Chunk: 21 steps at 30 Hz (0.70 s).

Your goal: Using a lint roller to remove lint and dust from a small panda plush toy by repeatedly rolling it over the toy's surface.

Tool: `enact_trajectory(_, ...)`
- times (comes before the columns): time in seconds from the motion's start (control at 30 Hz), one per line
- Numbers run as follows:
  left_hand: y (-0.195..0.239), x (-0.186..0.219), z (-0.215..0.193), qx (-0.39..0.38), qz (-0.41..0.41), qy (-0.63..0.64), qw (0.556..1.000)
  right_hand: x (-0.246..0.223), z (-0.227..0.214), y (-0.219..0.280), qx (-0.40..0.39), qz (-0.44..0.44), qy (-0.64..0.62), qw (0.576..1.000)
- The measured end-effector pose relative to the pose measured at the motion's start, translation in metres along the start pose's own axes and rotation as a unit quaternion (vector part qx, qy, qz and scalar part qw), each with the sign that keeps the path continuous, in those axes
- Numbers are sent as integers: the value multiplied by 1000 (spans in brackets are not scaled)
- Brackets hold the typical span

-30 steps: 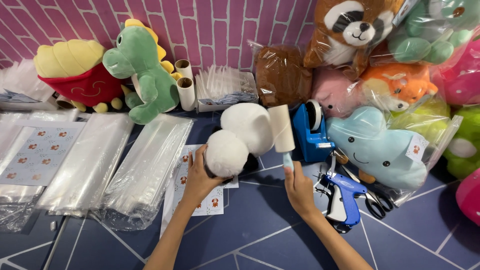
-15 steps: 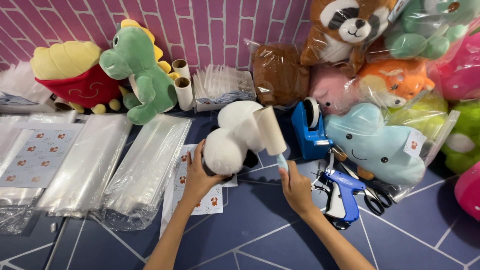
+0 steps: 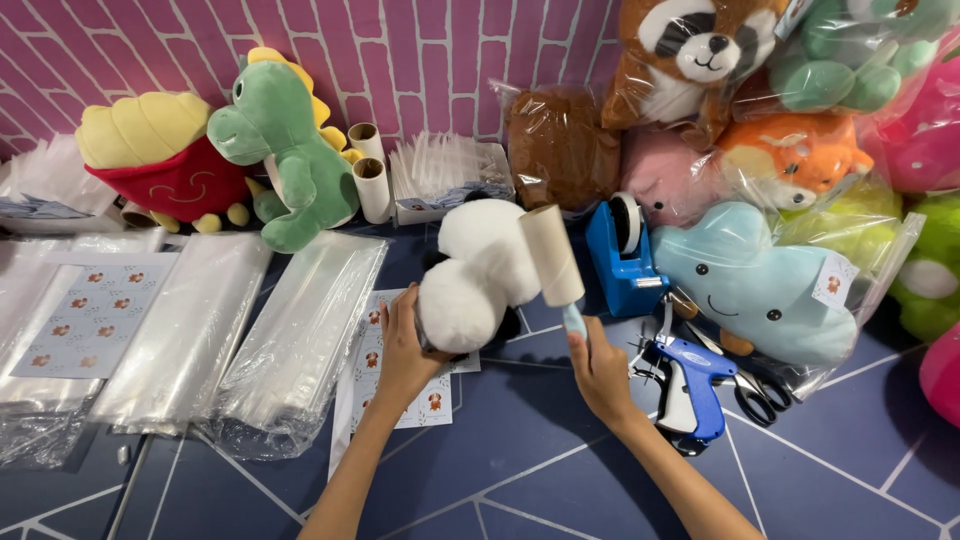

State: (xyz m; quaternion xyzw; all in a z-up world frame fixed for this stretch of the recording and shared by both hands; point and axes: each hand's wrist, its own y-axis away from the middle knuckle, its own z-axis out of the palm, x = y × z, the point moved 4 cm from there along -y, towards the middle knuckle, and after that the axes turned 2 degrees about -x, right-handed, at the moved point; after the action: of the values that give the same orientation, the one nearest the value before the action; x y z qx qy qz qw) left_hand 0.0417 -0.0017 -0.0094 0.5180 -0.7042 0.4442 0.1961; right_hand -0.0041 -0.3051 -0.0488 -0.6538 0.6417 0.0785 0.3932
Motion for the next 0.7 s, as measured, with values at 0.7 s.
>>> enact_trajectory(0.7,4,29,-12,89,185,-157,966,-40,2,8,-52,-224,95,968)
